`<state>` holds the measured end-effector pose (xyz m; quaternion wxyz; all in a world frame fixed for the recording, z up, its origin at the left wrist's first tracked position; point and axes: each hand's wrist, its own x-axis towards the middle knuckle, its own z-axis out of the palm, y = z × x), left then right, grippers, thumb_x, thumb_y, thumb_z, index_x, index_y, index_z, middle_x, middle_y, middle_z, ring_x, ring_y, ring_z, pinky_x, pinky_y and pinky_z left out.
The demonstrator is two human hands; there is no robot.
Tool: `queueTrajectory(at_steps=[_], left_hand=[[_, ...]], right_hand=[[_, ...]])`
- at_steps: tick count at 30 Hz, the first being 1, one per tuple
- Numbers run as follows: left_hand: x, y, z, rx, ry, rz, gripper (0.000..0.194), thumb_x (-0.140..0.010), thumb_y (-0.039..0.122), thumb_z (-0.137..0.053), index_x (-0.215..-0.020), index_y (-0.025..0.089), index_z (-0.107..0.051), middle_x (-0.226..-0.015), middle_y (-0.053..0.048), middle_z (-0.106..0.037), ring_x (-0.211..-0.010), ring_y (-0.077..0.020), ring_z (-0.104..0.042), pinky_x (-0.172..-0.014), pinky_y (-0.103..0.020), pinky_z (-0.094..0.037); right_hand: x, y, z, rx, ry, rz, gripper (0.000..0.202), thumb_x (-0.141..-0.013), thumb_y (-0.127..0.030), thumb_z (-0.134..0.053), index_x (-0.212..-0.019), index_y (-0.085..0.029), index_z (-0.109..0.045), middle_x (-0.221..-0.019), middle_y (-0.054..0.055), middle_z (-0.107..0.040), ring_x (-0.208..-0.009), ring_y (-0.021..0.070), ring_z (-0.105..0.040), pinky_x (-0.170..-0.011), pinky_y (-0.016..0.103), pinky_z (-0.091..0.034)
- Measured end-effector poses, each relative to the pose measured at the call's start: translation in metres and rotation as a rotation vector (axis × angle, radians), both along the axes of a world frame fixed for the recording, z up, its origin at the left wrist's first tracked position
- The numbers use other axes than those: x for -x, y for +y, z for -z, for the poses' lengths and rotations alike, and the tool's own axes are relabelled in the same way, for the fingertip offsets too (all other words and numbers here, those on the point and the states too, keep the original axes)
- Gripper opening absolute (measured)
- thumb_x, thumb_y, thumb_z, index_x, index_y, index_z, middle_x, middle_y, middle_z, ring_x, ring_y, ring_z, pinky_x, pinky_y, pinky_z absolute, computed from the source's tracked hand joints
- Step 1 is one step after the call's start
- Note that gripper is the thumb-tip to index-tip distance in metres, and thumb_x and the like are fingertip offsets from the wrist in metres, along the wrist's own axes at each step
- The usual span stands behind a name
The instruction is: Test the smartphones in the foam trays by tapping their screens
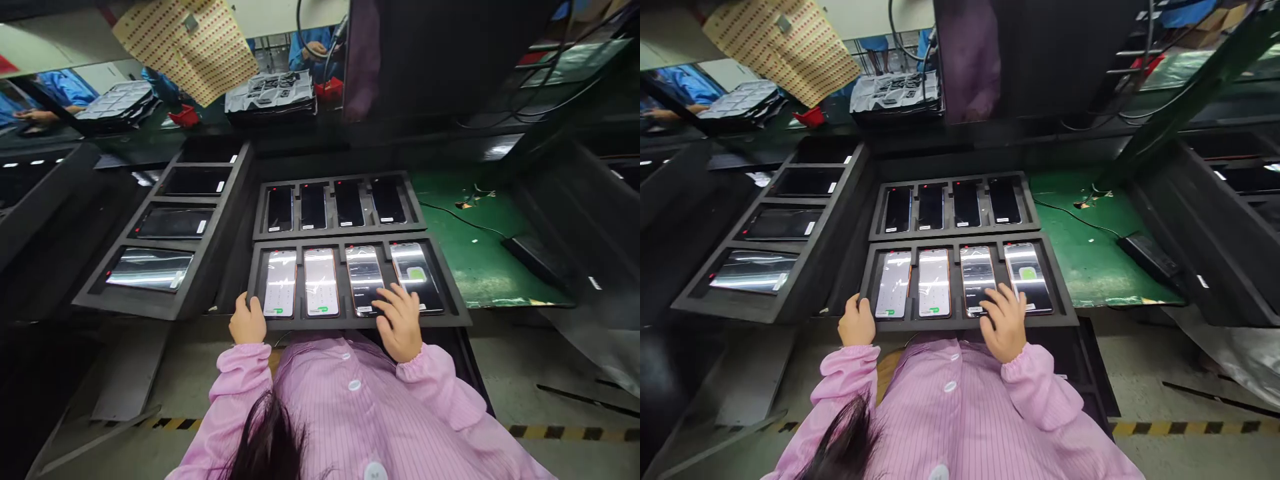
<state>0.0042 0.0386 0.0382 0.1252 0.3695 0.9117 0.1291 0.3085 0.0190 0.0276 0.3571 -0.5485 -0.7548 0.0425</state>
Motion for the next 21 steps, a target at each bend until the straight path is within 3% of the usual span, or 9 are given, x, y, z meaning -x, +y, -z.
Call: queueTrajectory(at_steps=[4,12,17,21], left_hand=[[0.000,-0.002,0.003,-0.035,-0.014,-0.023,0.043,-0.084,0.037,-0.031,-0.117,0.018,-0.053,-0.097,-0.015,-0.066,-0.087,-0.0281,-0.062,-0.076,-0.037,-0.042],[0.003,-0.006,0.008,-0.096,-0.058,-0.016,0.042,-0.085,0.036,-0.033,-0.115,0.017,-0.054,-0.097,-0.013,-0.067,-0.086,-0.0253,-0.062,-0.073,-0.033,-0.042],[0.005,-0.007,0.012,-0.112,-0.068,-0.006,0.041,-0.085,0.036,-0.033,-0.115,0.018,-0.054,-0.096,-0.011,-0.067,-0.084,-0.0247,-0.061,-0.071,-0.032,-0.041],[0.005,-0.008,0.010,-0.106,-0.088,0.002,0.041,-0.085,0.037,-0.032,-0.116,0.019,-0.054,-0.095,-0.011,-0.067,-0.085,-0.0250,-0.061,-0.071,-0.032,-0.041]], right_hand=[[0.038,0.001,-0.005,0.063,-0.018,-0.236,0.023,-0.082,-0.025,-0.042,-0.093,-0.018,-0.061,-0.107,0.008,-0.063,-0.117,0.0265,-0.042,-0.102,0.056,-0.015],[0.076,0.011,-0.014,0.271,-0.314,-0.362,0.034,-0.083,-0.034,-0.043,-0.109,-0.024,-0.061,-0.136,0.009,-0.041,-0.128,0.0363,-0.022,-0.096,0.065,-0.016],[0.087,0.013,-0.013,0.278,-0.341,-0.334,0.035,-0.084,-0.038,-0.043,-0.113,-0.027,-0.060,-0.140,0.008,-0.037,-0.129,0.0369,-0.020,-0.094,0.067,-0.014],[0.080,0.012,-0.010,0.213,-0.270,-0.131,0.028,-0.083,-0.032,-0.043,-0.090,-0.024,-0.068,-0.134,0.007,-0.045,-0.128,0.0364,-0.024,-0.094,0.067,-0.014]])
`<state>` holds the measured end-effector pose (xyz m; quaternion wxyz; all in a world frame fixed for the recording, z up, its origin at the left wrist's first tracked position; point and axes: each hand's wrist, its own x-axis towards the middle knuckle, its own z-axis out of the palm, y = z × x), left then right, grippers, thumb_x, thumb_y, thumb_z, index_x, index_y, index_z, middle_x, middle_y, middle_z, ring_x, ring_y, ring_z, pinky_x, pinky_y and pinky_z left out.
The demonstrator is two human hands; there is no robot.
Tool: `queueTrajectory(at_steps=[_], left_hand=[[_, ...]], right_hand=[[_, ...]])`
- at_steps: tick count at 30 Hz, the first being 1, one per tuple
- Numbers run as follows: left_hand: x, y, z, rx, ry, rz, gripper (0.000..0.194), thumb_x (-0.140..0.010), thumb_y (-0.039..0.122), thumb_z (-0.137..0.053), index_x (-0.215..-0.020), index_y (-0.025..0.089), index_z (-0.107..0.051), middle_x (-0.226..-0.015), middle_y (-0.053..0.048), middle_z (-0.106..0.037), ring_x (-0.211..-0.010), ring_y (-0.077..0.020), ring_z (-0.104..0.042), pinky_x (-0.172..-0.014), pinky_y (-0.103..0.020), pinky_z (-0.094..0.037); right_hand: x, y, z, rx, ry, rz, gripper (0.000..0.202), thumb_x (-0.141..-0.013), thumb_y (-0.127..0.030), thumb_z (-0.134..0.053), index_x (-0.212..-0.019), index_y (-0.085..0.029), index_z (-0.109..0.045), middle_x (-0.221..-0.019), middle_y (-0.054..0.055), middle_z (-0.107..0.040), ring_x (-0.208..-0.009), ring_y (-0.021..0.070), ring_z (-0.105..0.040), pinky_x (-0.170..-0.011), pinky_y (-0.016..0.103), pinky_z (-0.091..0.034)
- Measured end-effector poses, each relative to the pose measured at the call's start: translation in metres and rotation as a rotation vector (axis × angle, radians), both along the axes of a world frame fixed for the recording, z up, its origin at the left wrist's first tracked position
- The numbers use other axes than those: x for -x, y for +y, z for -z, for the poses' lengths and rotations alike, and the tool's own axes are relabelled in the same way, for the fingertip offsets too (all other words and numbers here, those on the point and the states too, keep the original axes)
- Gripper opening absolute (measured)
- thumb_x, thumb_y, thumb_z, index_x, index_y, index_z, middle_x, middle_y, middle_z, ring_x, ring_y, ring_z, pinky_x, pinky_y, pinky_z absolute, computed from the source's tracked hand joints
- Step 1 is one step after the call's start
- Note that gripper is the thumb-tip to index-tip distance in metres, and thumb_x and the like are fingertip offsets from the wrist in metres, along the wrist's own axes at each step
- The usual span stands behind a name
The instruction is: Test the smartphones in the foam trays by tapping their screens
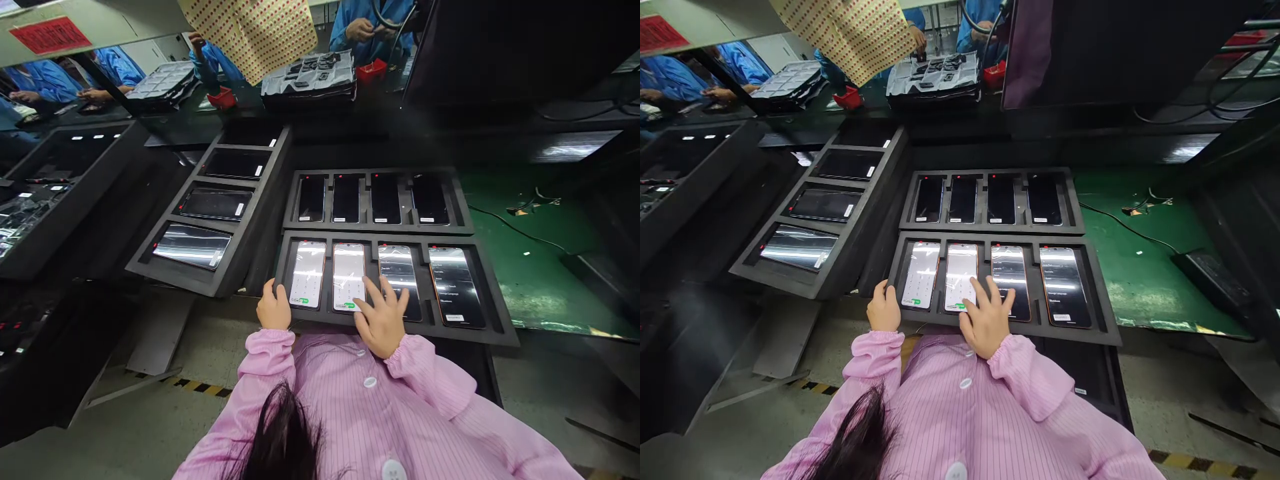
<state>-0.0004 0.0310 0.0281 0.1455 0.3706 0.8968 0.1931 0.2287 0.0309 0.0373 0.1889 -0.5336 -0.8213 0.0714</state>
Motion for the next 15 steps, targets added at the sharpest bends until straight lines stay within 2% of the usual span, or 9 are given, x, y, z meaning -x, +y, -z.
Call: queueTrajectory(at_steps=[3,8,10,15], left_hand=[[0.000,0.000,-0.001,0.003,-0.003,0.000,0.041,-0.085,0.037,-0.032,-0.115,0.019,-0.054,-0.094,-0.011,-0.067,-0.084,-0.0249,-0.061,-0.072,-0.032,-0.041],[0.000,0.000,0.000,-0.008,-0.004,-0.003,0.041,-0.085,0.037,-0.034,-0.115,0.019,-0.054,-0.095,-0.011,-0.067,-0.084,-0.0245,-0.061,-0.070,-0.032,-0.042],[0.000,0.000,-0.001,-0.010,-0.004,-0.005,0.040,-0.085,0.037,-0.034,-0.114,0.019,-0.054,-0.096,-0.011,-0.067,-0.084,-0.0244,-0.061,-0.071,-0.032,-0.042],[-0.001,0.000,-0.002,0.000,-0.007,-0.006,0.040,-0.085,0.036,-0.033,-0.115,0.019,-0.054,-0.096,-0.012,-0.067,-0.085,-0.0251,-0.061,-0.072,-0.032,-0.041]], right_hand=[[-0.002,0.000,0.000,-0.021,0.018,0.107,0.028,-0.083,-0.029,-0.043,-0.078,-0.023,-0.070,-0.131,0.007,-0.048,-0.126,0.0368,-0.027,-0.094,0.068,-0.013],[0.011,0.002,-0.005,0.058,-0.003,-0.118,0.029,-0.082,-0.035,-0.046,-0.103,-0.028,-0.065,-0.137,0.008,-0.041,-0.128,0.0372,-0.022,-0.094,0.067,-0.015],[0.013,0.002,-0.004,0.065,-0.009,-0.139,0.030,-0.082,-0.036,-0.046,-0.104,-0.028,-0.064,-0.138,0.008,-0.040,-0.128,0.0370,-0.022,-0.094,0.068,-0.014],[-0.002,-0.001,0.002,-0.032,0.053,0.059,0.026,-0.081,-0.032,-0.046,-0.084,-0.022,-0.070,-0.132,0.010,-0.047,-0.126,0.0364,-0.028,-0.095,0.066,-0.015]])
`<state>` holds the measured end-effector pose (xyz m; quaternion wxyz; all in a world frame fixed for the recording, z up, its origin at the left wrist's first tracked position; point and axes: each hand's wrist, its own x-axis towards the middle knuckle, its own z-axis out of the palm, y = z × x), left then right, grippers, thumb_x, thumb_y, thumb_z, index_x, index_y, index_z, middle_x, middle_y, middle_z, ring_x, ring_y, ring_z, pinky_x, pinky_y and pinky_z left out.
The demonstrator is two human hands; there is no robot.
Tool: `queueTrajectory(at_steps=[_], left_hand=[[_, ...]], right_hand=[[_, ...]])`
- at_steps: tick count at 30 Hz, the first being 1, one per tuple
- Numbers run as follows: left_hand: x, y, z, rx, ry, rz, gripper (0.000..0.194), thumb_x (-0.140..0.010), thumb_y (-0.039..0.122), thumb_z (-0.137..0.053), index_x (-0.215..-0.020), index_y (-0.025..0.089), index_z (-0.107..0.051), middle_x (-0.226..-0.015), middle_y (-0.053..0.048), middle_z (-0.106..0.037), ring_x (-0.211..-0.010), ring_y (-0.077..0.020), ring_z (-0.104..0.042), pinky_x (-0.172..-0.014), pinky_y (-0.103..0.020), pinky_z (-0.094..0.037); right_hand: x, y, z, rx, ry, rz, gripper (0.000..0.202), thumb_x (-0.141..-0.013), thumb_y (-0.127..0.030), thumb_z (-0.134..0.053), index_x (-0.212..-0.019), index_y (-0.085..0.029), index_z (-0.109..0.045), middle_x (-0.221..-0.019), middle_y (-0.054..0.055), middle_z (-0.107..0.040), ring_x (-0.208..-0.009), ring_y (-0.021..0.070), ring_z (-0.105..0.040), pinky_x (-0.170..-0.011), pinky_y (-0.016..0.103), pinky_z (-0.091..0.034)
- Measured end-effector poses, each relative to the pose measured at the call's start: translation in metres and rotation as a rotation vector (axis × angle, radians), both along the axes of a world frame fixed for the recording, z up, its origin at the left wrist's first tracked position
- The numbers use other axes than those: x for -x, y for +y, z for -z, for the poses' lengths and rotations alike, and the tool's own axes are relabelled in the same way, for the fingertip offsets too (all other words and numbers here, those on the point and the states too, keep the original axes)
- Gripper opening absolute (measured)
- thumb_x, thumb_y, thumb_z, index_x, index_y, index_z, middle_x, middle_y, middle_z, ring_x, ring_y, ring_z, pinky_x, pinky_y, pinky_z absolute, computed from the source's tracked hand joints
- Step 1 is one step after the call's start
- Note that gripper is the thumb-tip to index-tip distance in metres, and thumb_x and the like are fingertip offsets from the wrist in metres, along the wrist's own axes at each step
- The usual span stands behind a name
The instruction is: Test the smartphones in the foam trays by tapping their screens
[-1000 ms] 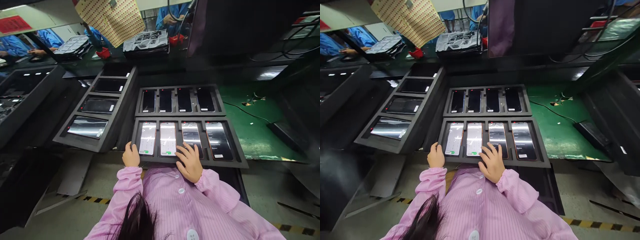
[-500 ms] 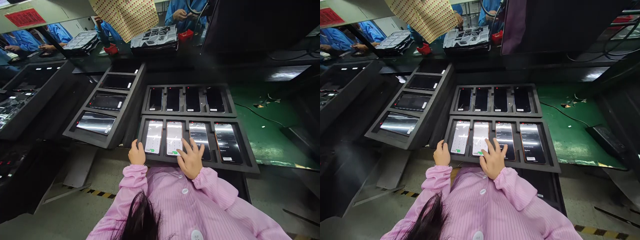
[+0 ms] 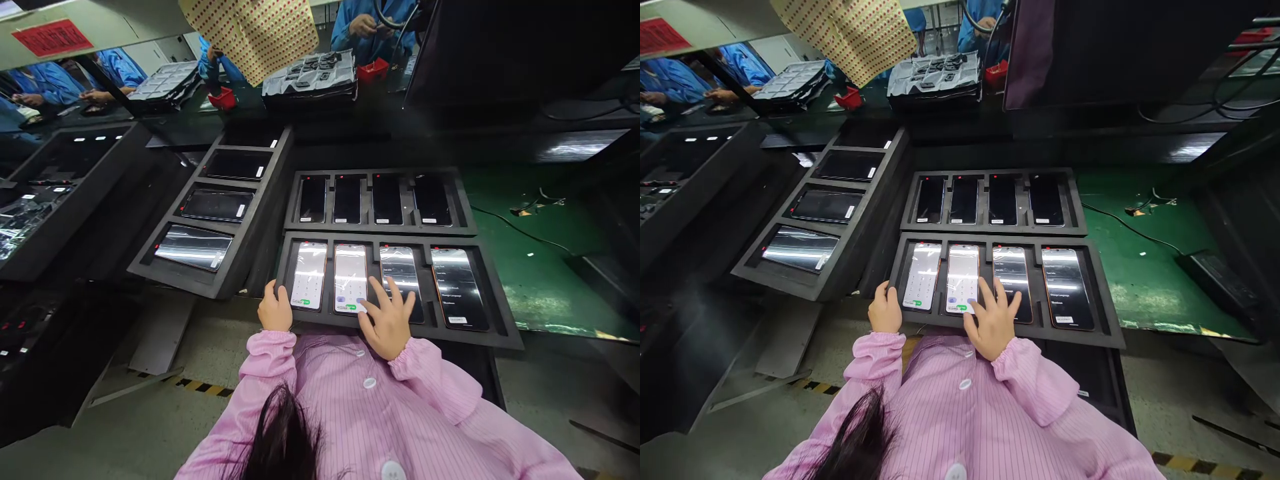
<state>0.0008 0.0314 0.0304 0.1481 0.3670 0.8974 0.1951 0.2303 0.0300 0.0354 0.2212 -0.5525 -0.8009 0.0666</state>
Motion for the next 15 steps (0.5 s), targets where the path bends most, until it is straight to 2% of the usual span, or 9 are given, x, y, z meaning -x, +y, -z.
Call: queueTrajectory(at_steps=[3,7,15], left_hand=[[0.000,0.000,0.001,0.007,0.002,-0.001,0.041,-0.085,0.036,-0.033,-0.116,0.019,-0.053,-0.095,-0.012,-0.067,-0.086,-0.0252,-0.061,-0.072,-0.032,-0.041],[0.000,0.000,0.001,0.006,0.004,-0.010,0.040,-0.085,0.036,-0.034,-0.115,0.019,-0.054,-0.096,-0.012,-0.067,-0.086,-0.0255,-0.061,-0.072,-0.033,-0.041],[0.000,0.000,0.000,0.008,0.011,-0.002,0.040,-0.085,0.035,-0.034,-0.115,0.018,-0.054,-0.096,-0.011,-0.067,-0.085,-0.0243,-0.061,-0.072,-0.032,-0.042]], right_hand=[[-0.005,0.000,0.001,0.002,-0.002,0.033,0.026,-0.081,-0.030,-0.045,-0.085,-0.021,-0.070,-0.132,0.010,-0.047,-0.127,0.0368,-0.028,-0.095,0.067,-0.014],[0.004,0.005,-0.004,0.057,-0.028,-0.043,0.028,-0.081,-0.031,-0.045,-0.097,-0.023,-0.067,-0.134,0.010,-0.044,-0.128,0.0374,-0.024,-0.094,0.067,-0.016],[0.022,0.012,-0.008,0.118,-0.069,-0.147,0.032,-0.083,-0.036,-0.043,-0.106,-0.026,-0.063,-0.139,0.010,-0.038,-0.129,0.0387,-0.020,-0.091,0.068,-0.018]])
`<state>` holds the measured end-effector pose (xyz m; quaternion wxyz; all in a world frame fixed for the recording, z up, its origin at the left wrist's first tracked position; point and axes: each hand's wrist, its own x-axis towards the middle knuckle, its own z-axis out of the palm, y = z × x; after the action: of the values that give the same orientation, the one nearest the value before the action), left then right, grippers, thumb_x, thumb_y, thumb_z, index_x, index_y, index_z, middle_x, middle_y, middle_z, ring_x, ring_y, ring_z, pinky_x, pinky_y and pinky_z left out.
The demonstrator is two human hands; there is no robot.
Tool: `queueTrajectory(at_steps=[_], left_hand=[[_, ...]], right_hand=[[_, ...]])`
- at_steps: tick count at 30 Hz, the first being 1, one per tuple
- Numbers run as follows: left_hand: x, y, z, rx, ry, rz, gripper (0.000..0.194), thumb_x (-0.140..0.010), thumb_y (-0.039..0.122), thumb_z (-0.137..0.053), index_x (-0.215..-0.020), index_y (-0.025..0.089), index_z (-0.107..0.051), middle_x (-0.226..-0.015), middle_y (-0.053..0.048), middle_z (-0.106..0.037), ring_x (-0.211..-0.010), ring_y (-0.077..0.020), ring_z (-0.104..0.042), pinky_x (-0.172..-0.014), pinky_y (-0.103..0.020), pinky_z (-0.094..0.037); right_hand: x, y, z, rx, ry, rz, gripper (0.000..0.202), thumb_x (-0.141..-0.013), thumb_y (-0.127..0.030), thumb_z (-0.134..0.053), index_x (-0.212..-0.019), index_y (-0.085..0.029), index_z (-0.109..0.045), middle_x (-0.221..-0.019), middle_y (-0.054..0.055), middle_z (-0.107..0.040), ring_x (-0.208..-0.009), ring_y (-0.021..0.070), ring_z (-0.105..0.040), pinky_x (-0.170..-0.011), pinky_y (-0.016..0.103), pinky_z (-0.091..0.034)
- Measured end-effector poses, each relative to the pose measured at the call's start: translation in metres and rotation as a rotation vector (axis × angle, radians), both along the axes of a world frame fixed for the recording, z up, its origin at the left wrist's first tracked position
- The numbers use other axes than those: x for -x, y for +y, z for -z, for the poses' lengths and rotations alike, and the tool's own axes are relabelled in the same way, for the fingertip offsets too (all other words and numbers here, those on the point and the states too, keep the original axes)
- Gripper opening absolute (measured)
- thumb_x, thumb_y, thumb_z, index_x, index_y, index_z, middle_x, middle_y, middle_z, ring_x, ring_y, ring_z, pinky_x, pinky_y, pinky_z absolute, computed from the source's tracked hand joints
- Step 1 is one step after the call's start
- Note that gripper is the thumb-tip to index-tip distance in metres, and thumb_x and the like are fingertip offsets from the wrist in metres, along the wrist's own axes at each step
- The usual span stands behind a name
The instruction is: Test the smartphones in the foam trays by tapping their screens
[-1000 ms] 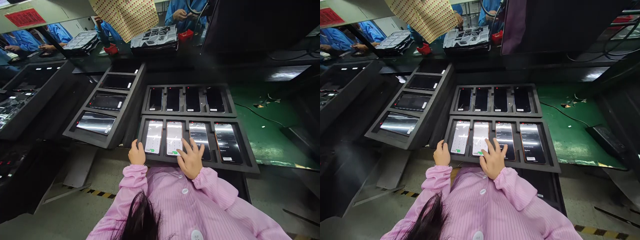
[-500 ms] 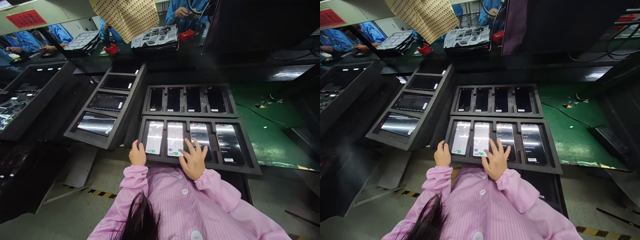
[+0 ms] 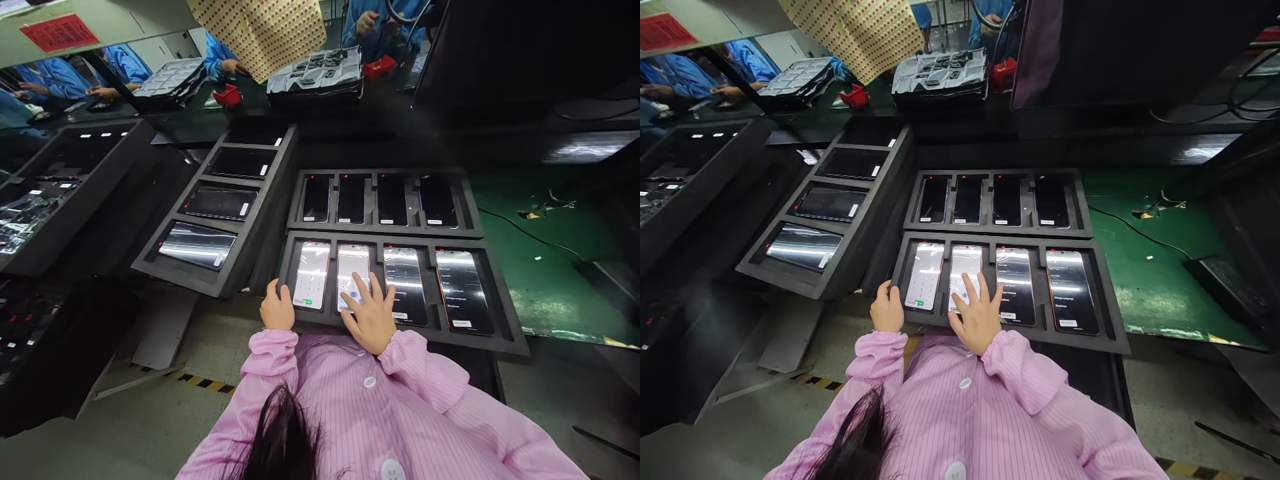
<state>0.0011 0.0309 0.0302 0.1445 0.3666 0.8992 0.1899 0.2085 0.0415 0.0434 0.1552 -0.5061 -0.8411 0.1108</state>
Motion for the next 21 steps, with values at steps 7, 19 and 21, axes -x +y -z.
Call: queueTrajectory(at_steps=[7,19,21], left_hand=[[0.001,0.000,0.001,0.002,-0.001,0.005,0.040,-0.085,0.037,-0.033,-0.114,0.019,-0.054,-0.094,-0.011,-0.067,-0.084,-0.0244,-0.061,-0.071,-0.032,-0.042],[-0.001,0.000,-0.002,0.008,-0.015,-0.006,0.041,-0.085,0.037,-0.032,-0.115,0.018,-0.054,-0.097,-0.013,-0.066,-0.086,-0.0257,-0.061,-0.073,-0.033,-0.041],[-0.001,0.000,-0.002,0.003,-0.015,-0.007,0.041,-0.085,0.037,-0.033,-0.115,0.018,-0.054,-0.097,-0.013,-0.066,-0.086,-0.0258,-0.061,-0.073,-0.033,-0.041]], right_hand=[[-0.017,-0.006,0.005,-0.118,0.074,0.146,0.026,-0.081,-0.028,-0.046,-0.076,-0.022,-0.070,-0.127,0.009,-0.051,-0.125,0.0359,-0.030,-0.096,0.064,-0.015],[-0.008,-0.006,0.003,-0.054,0.063,0.025,0.027,-0.082,-0.032,-0.044,-0.090,-0.024,-0.069,-0.134,0.010,-0.043,-0.128,0.0361,-0.024,-0.094,0.065,-0.017],[-0.014,-0.007,0.006,-0.097,0.079,0.107,0.027,-0.082,-0.030,-0.044,-0.081,-0.022,-0.070,-0.130,0.011,-0.048,-0.127,0.0351,-0.027,-0.095,0.064,-0.018]])
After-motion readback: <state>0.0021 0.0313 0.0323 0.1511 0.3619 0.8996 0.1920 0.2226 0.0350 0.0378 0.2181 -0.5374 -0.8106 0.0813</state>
